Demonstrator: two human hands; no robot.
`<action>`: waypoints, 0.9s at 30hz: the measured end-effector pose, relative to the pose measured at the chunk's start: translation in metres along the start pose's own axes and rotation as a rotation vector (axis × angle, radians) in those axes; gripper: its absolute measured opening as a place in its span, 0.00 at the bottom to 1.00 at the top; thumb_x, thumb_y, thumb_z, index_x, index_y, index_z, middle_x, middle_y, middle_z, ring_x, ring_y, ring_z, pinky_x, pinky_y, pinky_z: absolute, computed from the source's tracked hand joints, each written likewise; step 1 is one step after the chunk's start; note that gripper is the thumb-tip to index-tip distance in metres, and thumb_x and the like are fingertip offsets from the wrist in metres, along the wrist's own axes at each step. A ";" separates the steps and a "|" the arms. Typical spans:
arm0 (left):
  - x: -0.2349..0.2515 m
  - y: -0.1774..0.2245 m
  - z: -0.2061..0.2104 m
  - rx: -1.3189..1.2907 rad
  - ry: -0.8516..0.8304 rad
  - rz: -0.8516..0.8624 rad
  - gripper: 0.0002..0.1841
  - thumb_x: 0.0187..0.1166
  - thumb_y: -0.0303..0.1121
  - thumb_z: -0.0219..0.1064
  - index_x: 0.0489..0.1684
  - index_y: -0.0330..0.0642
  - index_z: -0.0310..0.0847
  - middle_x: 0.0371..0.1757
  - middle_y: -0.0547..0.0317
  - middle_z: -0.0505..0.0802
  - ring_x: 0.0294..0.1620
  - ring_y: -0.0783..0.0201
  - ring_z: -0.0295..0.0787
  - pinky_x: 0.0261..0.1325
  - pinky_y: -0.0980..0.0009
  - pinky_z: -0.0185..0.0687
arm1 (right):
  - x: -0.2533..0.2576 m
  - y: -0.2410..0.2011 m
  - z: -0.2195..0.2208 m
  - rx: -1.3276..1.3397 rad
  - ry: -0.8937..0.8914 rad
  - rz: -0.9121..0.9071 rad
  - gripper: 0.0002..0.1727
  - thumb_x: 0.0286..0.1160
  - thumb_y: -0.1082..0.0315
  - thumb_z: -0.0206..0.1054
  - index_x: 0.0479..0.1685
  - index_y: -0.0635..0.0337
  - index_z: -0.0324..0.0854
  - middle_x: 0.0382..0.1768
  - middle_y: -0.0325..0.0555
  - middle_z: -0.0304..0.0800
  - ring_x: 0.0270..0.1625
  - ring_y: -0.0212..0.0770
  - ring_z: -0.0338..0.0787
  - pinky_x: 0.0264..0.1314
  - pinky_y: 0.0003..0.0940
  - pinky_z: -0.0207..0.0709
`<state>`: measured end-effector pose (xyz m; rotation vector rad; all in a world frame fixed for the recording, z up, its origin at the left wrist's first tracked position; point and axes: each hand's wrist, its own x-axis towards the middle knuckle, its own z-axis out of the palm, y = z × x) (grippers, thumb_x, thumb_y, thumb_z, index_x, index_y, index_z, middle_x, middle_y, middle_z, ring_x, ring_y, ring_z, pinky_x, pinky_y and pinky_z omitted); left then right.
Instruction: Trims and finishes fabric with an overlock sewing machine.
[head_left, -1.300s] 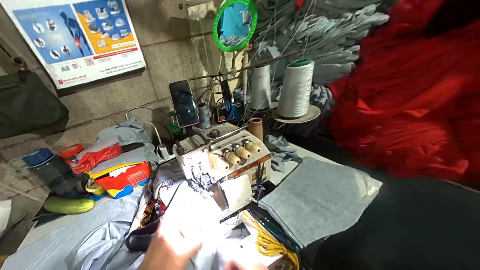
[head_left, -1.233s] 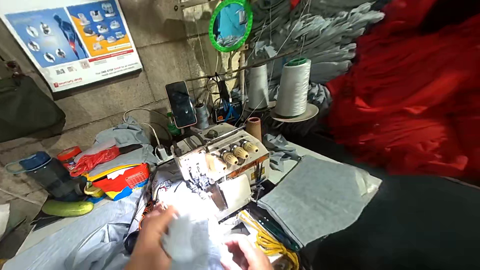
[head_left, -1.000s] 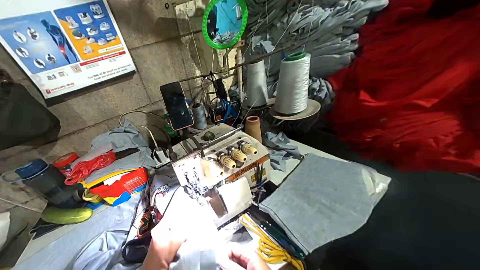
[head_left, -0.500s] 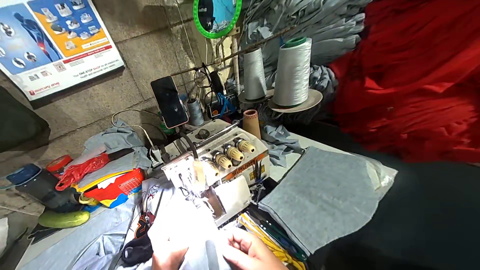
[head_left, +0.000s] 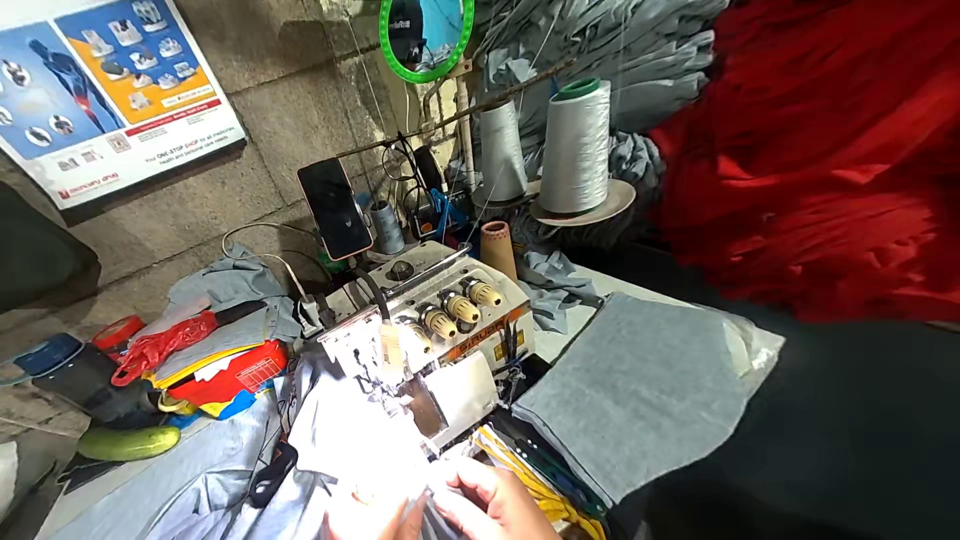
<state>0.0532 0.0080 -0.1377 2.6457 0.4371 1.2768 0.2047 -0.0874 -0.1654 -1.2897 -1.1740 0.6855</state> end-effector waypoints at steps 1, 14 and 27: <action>-0.002 0.000 0.001 0.056 -0.033 0.023 0.11 0.81 0.33 0.68 0.33 0.38 0.94 0.39 0.49 0.97 0.47 0.63 0.92 0.57 0.73 0.79 | -0.002 -0.001 0.000 -0.003 0.000 0.003 0.08 0.76 0.74 0.63 0.37 0.72 0.86 0.28 0.47 0.87 0.31 0.27 0.82 0.38 0.24 0.76; -0.022 0.021 0.007 0.403 -0.013 0.190 0.07 0.78 0.32 0.69 0.39 0.50 0.95 0.40 0.60 0.97 0.49 0.60 0.86 0.58 0.65 0.68 | -0.022 -0.012 -0.002 0.109 -0.087 0.073 0.11 0.78 0.77 0.53 0.43 0.72 0.82 0.28 0.43 0.85 0.27 0.29 0.84 0.34 0.28 0.80; -0.023 0.009 0.017 0.554 -0.060 -0.023 0.17 0.63 0.32 0.73 0.52 0.49 0.96 0.53 0.46 0.97 0.59 0.35 0.91 0.66 0.34 0.75 | 0.010 -0.012 0.006 0.053 0.060 0.062 0.10 0.77 0.72 0.60 0.29 0.64 0.81 0.22 0.38 0.83 0.24 0.27 0.86 0.32 0.26 0.84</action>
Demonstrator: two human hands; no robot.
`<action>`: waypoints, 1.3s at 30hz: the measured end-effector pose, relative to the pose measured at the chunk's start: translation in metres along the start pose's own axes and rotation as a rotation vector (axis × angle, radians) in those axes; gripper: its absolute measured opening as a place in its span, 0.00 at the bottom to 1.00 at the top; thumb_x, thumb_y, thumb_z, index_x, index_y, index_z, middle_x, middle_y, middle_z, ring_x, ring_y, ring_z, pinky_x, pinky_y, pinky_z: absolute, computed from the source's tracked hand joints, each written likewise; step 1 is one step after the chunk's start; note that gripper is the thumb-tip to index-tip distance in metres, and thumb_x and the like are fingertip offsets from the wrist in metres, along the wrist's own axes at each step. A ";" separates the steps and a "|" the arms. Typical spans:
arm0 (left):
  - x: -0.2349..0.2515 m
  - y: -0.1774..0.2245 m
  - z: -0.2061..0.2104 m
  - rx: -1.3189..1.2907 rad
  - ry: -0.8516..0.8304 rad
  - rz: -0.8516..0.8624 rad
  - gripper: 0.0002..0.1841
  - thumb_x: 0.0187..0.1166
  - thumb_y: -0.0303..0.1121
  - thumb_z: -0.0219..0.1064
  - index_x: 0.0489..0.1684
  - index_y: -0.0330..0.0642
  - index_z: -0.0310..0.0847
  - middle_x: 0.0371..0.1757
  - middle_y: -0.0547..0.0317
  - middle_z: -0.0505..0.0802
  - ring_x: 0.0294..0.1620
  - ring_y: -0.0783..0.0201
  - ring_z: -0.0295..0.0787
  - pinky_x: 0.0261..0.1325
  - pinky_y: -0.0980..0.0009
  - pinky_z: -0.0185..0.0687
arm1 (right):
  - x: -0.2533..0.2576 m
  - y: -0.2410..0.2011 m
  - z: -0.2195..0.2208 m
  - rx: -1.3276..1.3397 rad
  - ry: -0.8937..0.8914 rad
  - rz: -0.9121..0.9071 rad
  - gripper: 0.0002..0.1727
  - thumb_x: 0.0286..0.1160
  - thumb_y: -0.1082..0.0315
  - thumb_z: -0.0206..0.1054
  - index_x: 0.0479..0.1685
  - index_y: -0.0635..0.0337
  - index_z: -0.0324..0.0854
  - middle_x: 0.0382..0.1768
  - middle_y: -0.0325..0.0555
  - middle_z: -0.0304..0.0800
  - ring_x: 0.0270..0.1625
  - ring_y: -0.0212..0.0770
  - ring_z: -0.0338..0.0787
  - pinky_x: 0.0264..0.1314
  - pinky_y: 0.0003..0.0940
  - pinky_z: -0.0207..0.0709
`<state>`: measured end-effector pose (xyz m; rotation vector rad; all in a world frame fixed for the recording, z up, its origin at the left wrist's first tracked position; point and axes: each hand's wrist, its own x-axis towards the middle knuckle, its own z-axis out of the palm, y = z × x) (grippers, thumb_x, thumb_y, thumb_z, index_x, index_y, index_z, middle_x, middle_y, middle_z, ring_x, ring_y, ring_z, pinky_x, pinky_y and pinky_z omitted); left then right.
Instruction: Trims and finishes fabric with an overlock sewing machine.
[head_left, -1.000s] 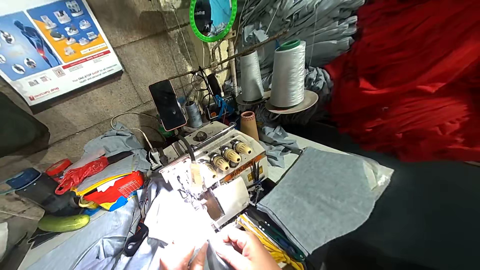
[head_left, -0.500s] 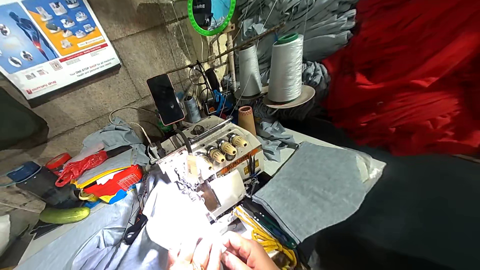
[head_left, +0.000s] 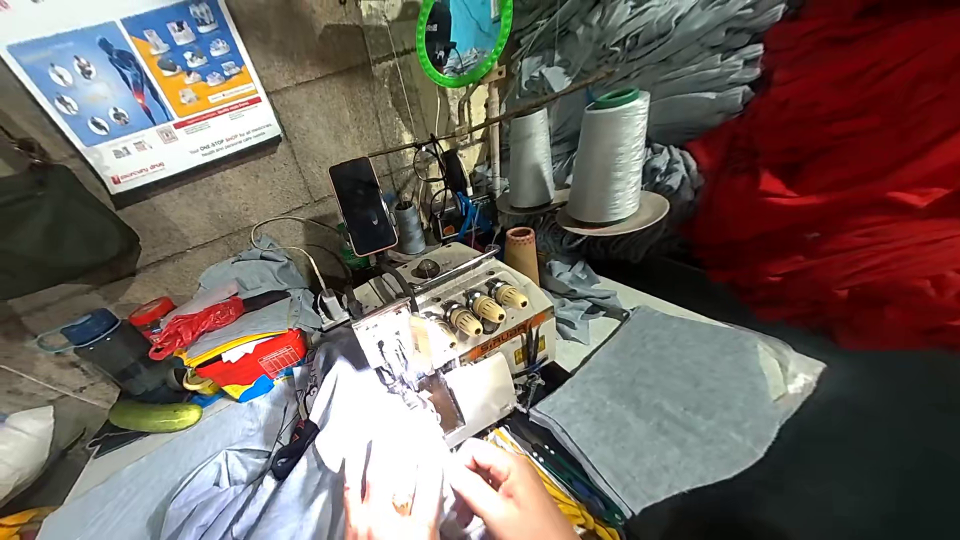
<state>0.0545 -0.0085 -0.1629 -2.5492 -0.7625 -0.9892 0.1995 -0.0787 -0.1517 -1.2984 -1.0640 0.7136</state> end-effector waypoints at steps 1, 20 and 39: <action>0.002 -0.005 -0.002 -0.013 -0.014 -0.003 0.16 0.66 0.31 0.70 0.50 0.50 0.97 0.52 0.47 0.97 0.58 0.37 0.92 0.66 0.34 0.75 | 0.008 0.003 0.001 -0.012 0.007 0.007 0.10 0.77 0.71 0.60 0.28 0.62 0.80 0.22 0.36 0.84 0.23 0.27 0.87 0.31 0.26 0.85; 0.061 -0.106 0.023 -0.572 -0.486 -0.729 0.24 0.90 0.34 0.54 0.85 0.46 0.72 0.91 0.39 0.65 0.93 0.43 0.54 0.92 0.53 0.51 | -0.014 0.010 -0.056 -1.186 0.054 0.178 0.18 0.78 0.68 0.70 0.58 0.73 0.86 0.53 0.79 0.87 0.61 0.83 0.85 0.52 0.74 0.80; 0.002 -0.052 -0.026 -0.702 0.333 -0.529 0.12 0.68 0.23 0.65 0.45 0.23 0.85 0.39 0.49 0.92 0.41 0.78 0.88 0.49 0.83 0.83 | 0.041 -0.036 0.002 -1.036 -0.037 -0.456 0.18 0.73 0.57 0.71 0.55 0.58 0.92 0.35 0.55 0.92 0.37 0.57 0.95 0.36 0.56 0.87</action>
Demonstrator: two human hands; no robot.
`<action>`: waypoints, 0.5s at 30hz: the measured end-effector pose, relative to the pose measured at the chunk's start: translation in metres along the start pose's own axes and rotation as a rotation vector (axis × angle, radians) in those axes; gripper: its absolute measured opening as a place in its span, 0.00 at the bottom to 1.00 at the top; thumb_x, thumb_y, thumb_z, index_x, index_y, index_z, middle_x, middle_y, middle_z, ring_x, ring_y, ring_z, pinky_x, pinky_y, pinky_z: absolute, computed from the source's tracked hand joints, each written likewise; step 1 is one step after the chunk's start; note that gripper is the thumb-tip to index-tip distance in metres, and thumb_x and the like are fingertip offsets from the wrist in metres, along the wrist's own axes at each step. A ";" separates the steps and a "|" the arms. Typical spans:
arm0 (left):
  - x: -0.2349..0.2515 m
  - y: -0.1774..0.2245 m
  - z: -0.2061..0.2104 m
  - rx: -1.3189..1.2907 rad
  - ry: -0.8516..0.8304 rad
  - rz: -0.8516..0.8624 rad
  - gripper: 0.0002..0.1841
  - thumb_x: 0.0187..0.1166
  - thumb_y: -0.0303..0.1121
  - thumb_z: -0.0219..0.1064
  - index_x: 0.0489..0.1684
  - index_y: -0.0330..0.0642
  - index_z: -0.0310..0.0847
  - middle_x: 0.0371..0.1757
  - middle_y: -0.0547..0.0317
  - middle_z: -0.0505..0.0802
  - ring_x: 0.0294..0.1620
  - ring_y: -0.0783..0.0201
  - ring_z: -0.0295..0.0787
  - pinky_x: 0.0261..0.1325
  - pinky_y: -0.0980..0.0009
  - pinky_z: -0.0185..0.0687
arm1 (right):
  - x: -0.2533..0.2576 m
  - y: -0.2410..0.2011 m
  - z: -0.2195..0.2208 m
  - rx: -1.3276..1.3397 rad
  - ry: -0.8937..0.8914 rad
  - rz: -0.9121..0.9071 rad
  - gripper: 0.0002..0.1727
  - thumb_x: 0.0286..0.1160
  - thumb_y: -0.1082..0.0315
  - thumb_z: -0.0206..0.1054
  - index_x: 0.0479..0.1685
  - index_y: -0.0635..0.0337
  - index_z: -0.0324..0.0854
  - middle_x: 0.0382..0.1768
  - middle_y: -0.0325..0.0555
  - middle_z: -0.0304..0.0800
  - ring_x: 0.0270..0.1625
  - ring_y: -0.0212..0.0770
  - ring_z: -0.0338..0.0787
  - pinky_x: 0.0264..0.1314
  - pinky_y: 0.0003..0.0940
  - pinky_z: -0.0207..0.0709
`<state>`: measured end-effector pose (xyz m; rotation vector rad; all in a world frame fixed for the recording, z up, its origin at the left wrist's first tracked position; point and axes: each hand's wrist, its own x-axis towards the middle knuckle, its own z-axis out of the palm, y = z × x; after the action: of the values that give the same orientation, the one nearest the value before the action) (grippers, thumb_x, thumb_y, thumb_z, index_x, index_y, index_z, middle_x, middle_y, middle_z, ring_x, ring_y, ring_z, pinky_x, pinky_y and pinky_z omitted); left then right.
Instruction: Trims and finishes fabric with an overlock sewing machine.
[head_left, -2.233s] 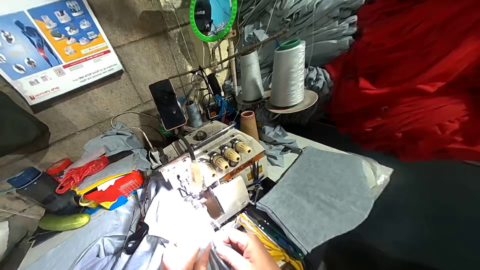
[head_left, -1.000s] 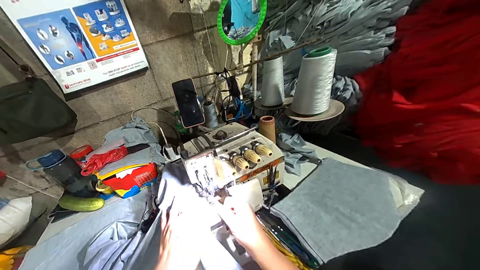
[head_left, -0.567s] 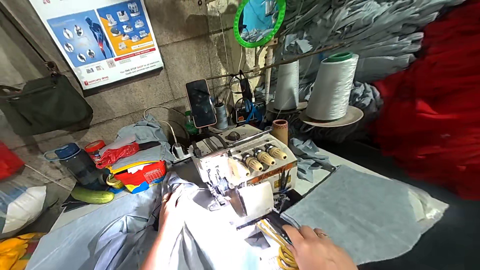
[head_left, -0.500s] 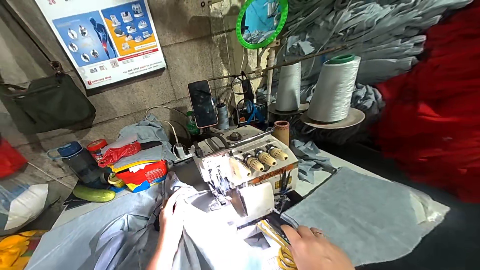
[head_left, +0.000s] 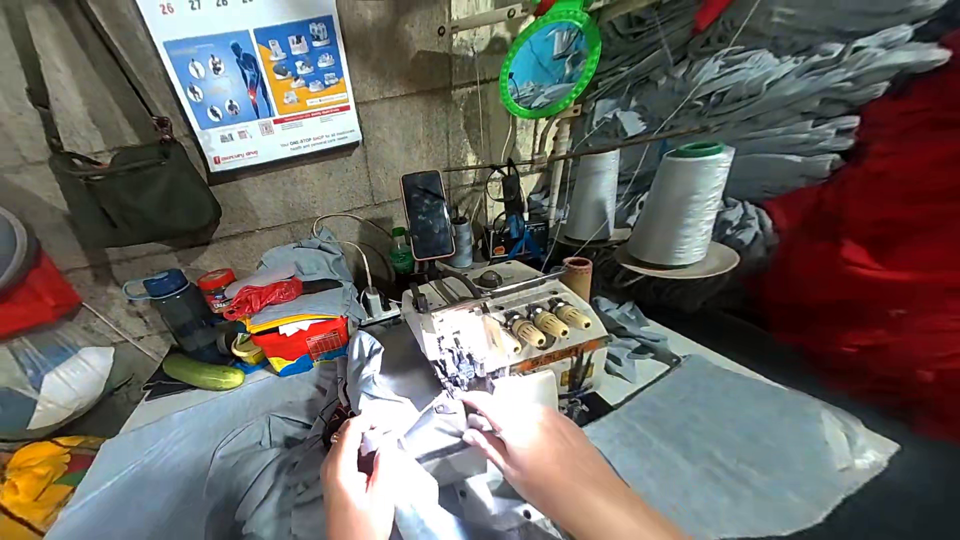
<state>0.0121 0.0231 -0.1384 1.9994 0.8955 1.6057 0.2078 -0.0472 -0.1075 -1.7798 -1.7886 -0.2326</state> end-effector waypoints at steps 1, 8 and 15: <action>0.000 0.000 -0.001 0.001 0.000 -0.002 0.12 0.68 0.23 0.65 0.45 0.24 0.86 0.39 0.50 0.92 0.40 0.77 0.88 0.48 0.82 0.83 | 0.008 -0.005 0.000 -0.046 -0.037 0.006 0.17 0.72 0.60 0.73 0.55 0.59 0.91 0.37 0.58 0.91 0.40 0.60 0.94 0.39 0.57 0.87; -0.009 -0.005 -0.014 0.137 -0.186 -0.070 0.19 0.68 0.30 0.73 0.55 0.28 0.87 0.53 0.41 0.92 0.48 0.60 0.92 0.51 0.68 0.89 | 0.003 -0.005 0.015 -0.091 0.138 -0.044 0.09 0.74 0.66 0.70 0.42 0.59 0.93 0.31 0.54 0.92 0.33 0.57 0.95 0.30 0.56 0.87; -0.018 -0.049 -0.116 0.451 0.039 -0.166 0.25 0.76 0.40 0.70 0.62 0.26 0.81 0.59 0.32 0.89 0.51 0.45 0.92 0.47 0.53 0.89 | -0.062 0.070 -0.041 -0.005 -0.171 0.473 0.27 0.87 0.61 0.60 0.68 0.80 0.77 0.61 0.86 0.81 0.62 0.84 0.83 0.63 0.76 0.73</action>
<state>-0.1133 0.0371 -0.1561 2.1115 1.5054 1.4479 0.2819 -0.1155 -0.1265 -2.2168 -1.4163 0.1097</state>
